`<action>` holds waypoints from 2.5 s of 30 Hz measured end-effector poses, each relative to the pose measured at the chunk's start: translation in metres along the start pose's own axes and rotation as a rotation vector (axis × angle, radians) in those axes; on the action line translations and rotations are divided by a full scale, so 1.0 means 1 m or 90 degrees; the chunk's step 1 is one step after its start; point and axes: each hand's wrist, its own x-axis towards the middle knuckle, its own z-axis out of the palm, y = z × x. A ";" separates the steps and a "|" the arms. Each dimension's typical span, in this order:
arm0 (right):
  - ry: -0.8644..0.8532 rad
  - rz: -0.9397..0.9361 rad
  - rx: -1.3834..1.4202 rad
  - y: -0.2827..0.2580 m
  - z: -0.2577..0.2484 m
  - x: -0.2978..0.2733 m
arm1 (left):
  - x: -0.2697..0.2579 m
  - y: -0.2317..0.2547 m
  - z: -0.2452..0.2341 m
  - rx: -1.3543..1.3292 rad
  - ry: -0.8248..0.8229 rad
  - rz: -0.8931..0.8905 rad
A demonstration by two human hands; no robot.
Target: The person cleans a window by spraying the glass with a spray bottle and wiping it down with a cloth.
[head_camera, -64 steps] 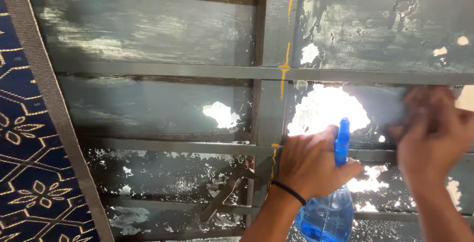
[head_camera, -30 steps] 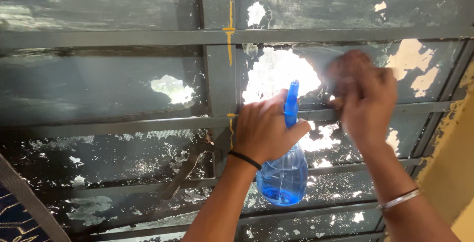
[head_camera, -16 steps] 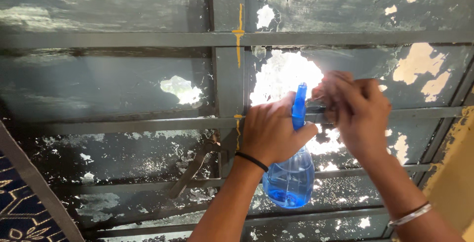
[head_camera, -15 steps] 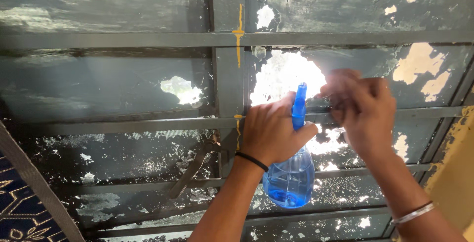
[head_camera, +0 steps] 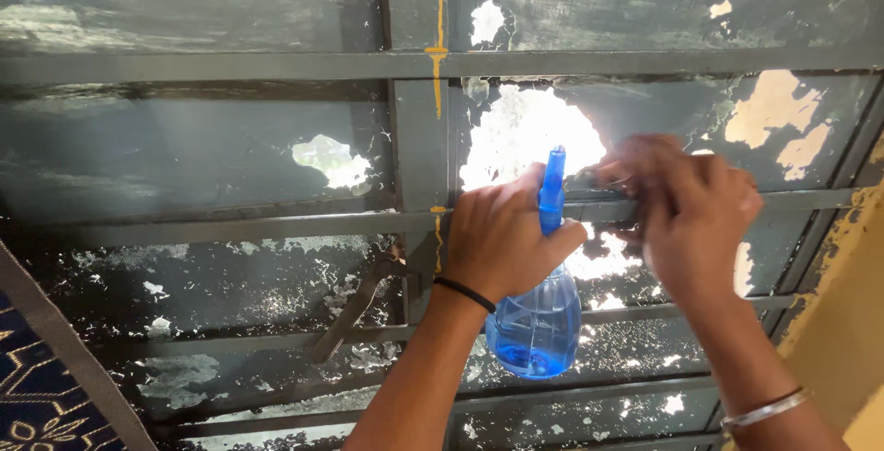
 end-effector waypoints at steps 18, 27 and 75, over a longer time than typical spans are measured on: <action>0.023 0.011 0.075 -0.013 0.014 -0.018 | 0.000 -0.001 0.002 -0.004 -0.024 -0.028; -0.022 -0.007 0.081 -0.005 -0.012 -0.011 | -0.002 0.000 0.005 -0.011 -0.008 -0.011; -0.062 -0.070 0.256 -0.040 -0.016 -0.019 | -0.016 0.016 0.018 -0.021 0.127 -0.040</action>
